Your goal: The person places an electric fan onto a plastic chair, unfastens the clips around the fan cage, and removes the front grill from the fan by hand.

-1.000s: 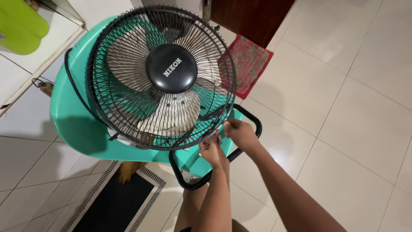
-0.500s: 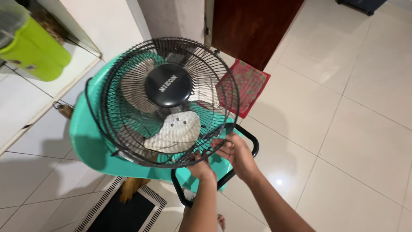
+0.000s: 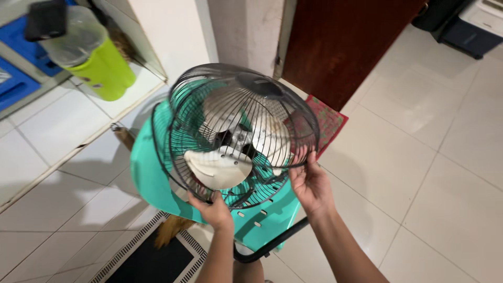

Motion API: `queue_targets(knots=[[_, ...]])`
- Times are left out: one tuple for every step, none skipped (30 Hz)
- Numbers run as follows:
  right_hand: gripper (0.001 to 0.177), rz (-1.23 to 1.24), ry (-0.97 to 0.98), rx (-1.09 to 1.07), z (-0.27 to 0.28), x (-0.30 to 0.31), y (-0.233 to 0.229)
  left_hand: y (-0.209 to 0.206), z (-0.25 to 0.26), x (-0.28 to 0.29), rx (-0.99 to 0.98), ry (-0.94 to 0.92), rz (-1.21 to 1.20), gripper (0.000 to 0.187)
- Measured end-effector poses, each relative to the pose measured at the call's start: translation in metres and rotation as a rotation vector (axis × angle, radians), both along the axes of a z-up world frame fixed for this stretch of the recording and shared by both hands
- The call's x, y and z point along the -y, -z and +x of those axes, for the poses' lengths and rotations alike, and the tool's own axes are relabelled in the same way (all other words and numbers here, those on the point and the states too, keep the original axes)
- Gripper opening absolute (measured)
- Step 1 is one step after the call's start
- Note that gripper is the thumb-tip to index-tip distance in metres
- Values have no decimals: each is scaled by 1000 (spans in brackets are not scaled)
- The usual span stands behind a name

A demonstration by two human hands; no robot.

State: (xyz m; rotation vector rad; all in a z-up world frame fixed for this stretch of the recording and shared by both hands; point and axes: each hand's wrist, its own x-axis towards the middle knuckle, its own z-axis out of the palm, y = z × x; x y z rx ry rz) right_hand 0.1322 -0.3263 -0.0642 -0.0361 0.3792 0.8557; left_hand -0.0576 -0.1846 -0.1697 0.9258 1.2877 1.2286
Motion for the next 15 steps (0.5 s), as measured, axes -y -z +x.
queue_targets(knots=[[16, 5, -11, 3, 2, -4, -5, -5, -4, -6, 3, -11, 5, 91], [15, -85, -4, 19, 5, -7, -12, -10, -7, -11, 11, 1, -50, 89], [14, -173, 6, 38, 8, -13, -20, -16, -9, -18, 21, 15, -102, 88], [14, -167, -3, 44, 10, -19, -27, -23, -12, -26, 26, 7, -96, 88], [17, -156, 11, 99, 15, -23, -35, -29, -14, -32, 13, 27, -29, 85], [19, -144, 24, 155, 19, -27, -42, -36, -16, -38, 0, 48, 38, 82], [19, -147, 14, 160, 25, -28, -51, -43, -20, -42, 4, 38, 35, 82], [20, -55, 19, 134, 34, -31, -61, -51, -23, -48, -100, 67, 148, 79], [21, 40, 26, 108, 41, -35, -71, -60, -25, -56, -206, 98, 265, 77], [21, 42, 18, 113, 44, -37, -79, -68, -27, -64, -202, 89, 265, 77], [21, -6, 42, 125, 48, -40, -87, -78, -27, -73, -320, 110, 333, 74], [21, -54, 66, 137, 51, -42, -94, -87, -25, -84, -438, 131, 399, 72], [21, -49, 62, 143, 54, -43, -100, -95, -21, -94, -433, 124, 402, 72], [21, -68, 79, 162, 57, -44, -105, -103, -17, -105, -497, 169, 481, 68], [21, -85, 101, 182, 61, -45, -109, -110, -12, -117, -560, 218, 562, 64]])
